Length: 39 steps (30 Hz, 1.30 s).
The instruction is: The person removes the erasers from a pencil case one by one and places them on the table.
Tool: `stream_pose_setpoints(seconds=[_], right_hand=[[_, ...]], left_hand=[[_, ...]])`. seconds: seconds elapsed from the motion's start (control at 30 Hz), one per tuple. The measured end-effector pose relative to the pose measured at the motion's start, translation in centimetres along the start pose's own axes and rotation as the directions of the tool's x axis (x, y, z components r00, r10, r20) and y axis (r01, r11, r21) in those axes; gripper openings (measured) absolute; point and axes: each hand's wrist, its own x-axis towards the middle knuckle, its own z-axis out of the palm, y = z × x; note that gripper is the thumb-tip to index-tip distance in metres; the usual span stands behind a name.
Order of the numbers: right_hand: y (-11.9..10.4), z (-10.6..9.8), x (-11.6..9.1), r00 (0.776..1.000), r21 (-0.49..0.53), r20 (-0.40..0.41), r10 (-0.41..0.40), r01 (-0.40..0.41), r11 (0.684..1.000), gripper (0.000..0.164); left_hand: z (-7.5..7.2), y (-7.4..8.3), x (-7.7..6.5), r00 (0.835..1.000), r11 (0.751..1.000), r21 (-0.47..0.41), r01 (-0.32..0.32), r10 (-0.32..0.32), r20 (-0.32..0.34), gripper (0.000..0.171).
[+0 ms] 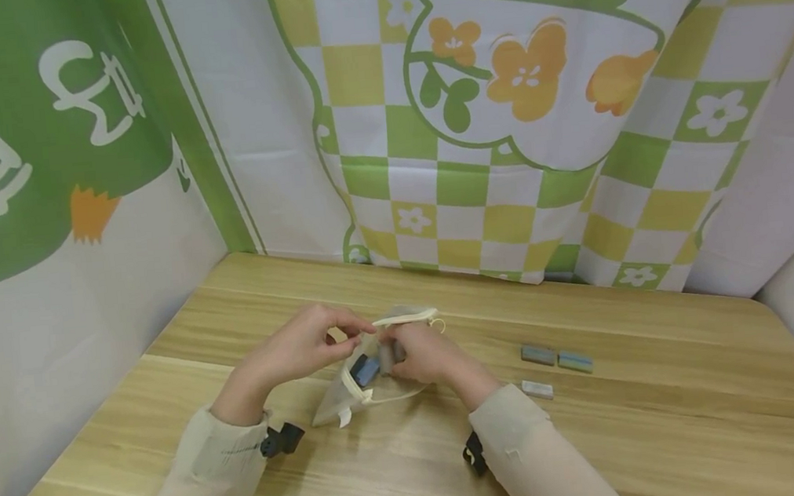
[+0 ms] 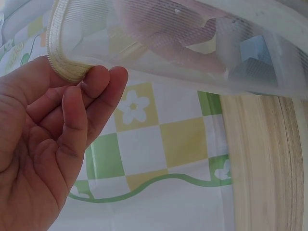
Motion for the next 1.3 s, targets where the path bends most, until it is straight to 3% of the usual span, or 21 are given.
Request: stream_pose_setpoints(seconds=[0.77,1.3], right_hand=[[-0.02,-0.08,-0.61,0.999,0.052,0.012,-0.039,0.039,0.998,0.045],[-0.21,-0.13,-0.91,0.998,0.032,0.01,-0.064,0.064,0.997,0.044]], left_hand=[[0.1,0.0,0.04,1.0,1.0,-0.002,-0.007,0.007,-0.001,0.025],[0.13,-0.05,0.0,1.0,1.0,-0.014,0.003,-0.003,0.007,0.026]])
